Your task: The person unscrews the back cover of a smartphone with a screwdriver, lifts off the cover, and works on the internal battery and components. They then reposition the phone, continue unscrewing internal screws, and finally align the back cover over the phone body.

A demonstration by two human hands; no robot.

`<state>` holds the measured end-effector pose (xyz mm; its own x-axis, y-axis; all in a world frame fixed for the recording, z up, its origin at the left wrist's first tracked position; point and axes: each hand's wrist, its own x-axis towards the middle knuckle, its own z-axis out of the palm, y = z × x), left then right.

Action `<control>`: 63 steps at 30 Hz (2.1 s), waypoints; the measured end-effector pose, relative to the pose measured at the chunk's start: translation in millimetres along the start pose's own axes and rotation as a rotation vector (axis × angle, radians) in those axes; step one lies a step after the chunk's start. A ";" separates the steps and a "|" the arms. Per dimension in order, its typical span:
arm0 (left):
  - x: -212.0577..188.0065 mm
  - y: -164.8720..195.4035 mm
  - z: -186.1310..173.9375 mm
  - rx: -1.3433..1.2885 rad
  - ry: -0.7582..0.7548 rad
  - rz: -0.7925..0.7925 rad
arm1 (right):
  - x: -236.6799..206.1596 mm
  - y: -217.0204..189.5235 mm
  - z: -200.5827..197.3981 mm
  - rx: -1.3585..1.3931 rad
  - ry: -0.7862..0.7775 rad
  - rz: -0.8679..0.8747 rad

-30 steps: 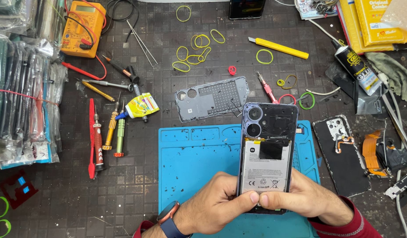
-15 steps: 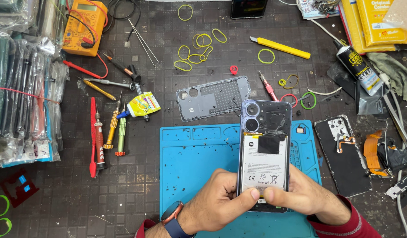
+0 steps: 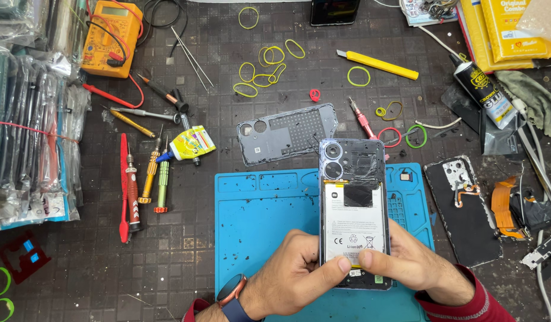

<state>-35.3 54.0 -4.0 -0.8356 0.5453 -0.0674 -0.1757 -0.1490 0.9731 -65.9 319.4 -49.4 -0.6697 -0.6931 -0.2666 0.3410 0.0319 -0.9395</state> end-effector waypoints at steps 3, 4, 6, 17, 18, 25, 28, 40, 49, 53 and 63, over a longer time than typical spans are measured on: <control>-0.6 0.2 -0.3 -0.018 -0.009 0.004 | -0.9 3.2 -2.2 0.039 0.023 0.008; -0.6 0.1 0.0 -0.029 -0.012 0.004 | -1.6 4.3 -3.2 0.052 0.034 0.011; -0.7 -0.1 -0.1 -0.050 -0.018 0.001 | 1.1 7.9 -5.3 0.108 0.047 -0.015; -0.4 -0.2 0.1 -0.037 -0.024 -0.009 | 0.1 12.7 -6.5 0.113 0.052 0.012; -0.8 -0.7 -0.2 -0.034 -0.023 -0.019 | -0.1 12.8 -6.3 0.105 0.055 0.016; -0.7 -3.4 0.1 -0.015 -0.034 -0.012 | 0.7 12.3 -6.5 0.097 0.059 -0.012; -0.6 -2.8 0.3 -0.064 -0.040 0.000 | 0.3 9.6 -5.2 0.087 0.077 0.007; -1.4 -3.2 0.3 -0.083 -0.052 -0.010 | 1.5 5.4 -2.9 0.104 0.059 0.018; -2.2 -3.0 0.6 -0.089 -0.053 -0.021 | 1.3 6.9 -3.1 0.096 0.038 -0.002; -2.2 -2.7 -0.1 -0.058 -0.054 -0.031 | 1.6 7.2 -3.3 0.110 0.037 -0.009; -2.7 -3.4 -1.1 -0.053 -0.053 0.006 | 4.7 -2.7 0.8 0.086 0.017 -0.015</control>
<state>-33.0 52.2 -7.4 -0.8081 0.5870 -0.0486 -0.1992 -0.1947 0.9604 -69.4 315.5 -47.9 -0.6857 -0.6809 -0.2572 0.3857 -0.0404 -0.9217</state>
